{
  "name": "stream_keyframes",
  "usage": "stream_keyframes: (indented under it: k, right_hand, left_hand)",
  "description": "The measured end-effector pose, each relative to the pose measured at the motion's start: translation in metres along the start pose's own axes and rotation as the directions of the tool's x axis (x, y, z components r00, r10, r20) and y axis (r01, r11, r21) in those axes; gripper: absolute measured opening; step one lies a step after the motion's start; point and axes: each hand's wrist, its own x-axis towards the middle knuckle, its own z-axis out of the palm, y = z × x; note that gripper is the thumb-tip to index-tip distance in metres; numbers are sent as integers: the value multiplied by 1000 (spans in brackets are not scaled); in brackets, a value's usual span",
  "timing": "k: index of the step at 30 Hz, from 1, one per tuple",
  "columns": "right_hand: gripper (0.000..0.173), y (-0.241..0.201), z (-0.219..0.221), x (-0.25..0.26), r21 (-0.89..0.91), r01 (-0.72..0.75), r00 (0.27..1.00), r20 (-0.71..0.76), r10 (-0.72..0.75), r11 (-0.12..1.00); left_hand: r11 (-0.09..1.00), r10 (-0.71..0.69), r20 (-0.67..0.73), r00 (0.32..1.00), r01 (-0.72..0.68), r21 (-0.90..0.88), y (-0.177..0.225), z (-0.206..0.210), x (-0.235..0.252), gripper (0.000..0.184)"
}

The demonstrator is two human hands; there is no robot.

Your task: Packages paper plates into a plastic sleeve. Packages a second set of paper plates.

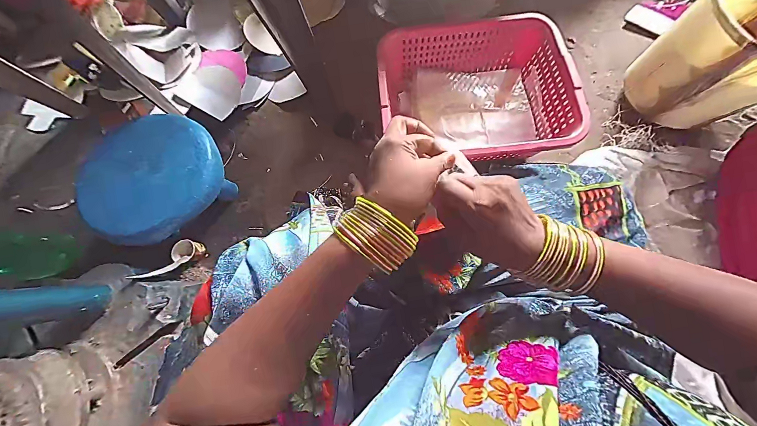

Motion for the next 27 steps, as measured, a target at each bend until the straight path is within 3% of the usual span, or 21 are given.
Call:
stream_keyframes:
  k: [1, 3, 4, 6, 7, 9, 12, 14, 16, 17, 19, 21, 22, 24, 27]
  right_hand:
    - [19, 1, -4, 7, 108, -46, 999, -8, 47, 993]
    - [15, 7, -14, 16, 420, -230, 973, 107, 204, 878]
    - [15, 11, -18, 20, 573, -339, 940, 185, 286, 746]
    - [19, 20, -18, 25, 788, -494, 850, 348, 397, 368]
    - [23, 24, -16, 26, 831, -515, 818, 403, 412, 210]
    - [30, 28, -10, 28, 828, -560, 753, 491, 438, 34]
    - [34, 30, -7, 31, 752, -653, 622, 600, 503, -90]
    - [33, 31, -5, 30, 723, -682, 593, 635, 496, -110]
    - [31, 34, -4, 27, 738, -670, 621, 619, 480, -84]
    - [28, 36, -3, 25, 755, -655, 660, 581, 477, -13]
    - [9, 37, -2, 17, 756, -592, 765, 416, 493, 281]
    - [26, 39, -1, 11, 663, -467, 871, 230, 435, 585]
    - [33, 39, 0, 9, 613, -405, 905, 163, 393, 679]
    - [38, 40, 8, 6, 525, -302, 945, 52, 324, 796]
    - [27, 44, 15, 7, 373, -207, 968, -56, 245, 904]
  left_hand:
    - [985, 145, -13, 989, -143, 99, -8, -2, 1, 7]
    - [945, 309, 26, 951, -310, 104, -23, -9, 2, 13]
    - [931, 358, 60, 932, -361, 49, -31, -14, 4, 14]
    - [895, 445, 90, 891, -439, -84, -48, -20, 9, 14]
    - [882, 466, 91, 880, -453, -132, -56, -19, 10, 14]
    - [878, 459, 80, 885, -439, -190, -67, -14, 9, 12]
    - [880, 435, 81, 897, -404, -250, -80, -7, 5, 11]
    - [886, 449, 61, 891, -436, -156, -81, -3, 2, 7]
    - [869, 494, 6, 869, -494, -45, -80, 1, 1, 4]
    - [862, 506, -29, 862, -507, -12, -79, 3, 1, 5]
    - [871, 488, -95, 868, -491, -1, -79, 5, -1, 5]
    - [880, 465, -135, 875, -474, -44, -83, 7, -1, 6]
    - [880, 459, -135, 878, -470, -71, -85, 9, 0, 5]
    - [880, 449, -126, 885, -462, -111, -88, 14, -1, 4]
    - [887, 424, -154, 892, -444, -130, -89, 20, 1, 8]
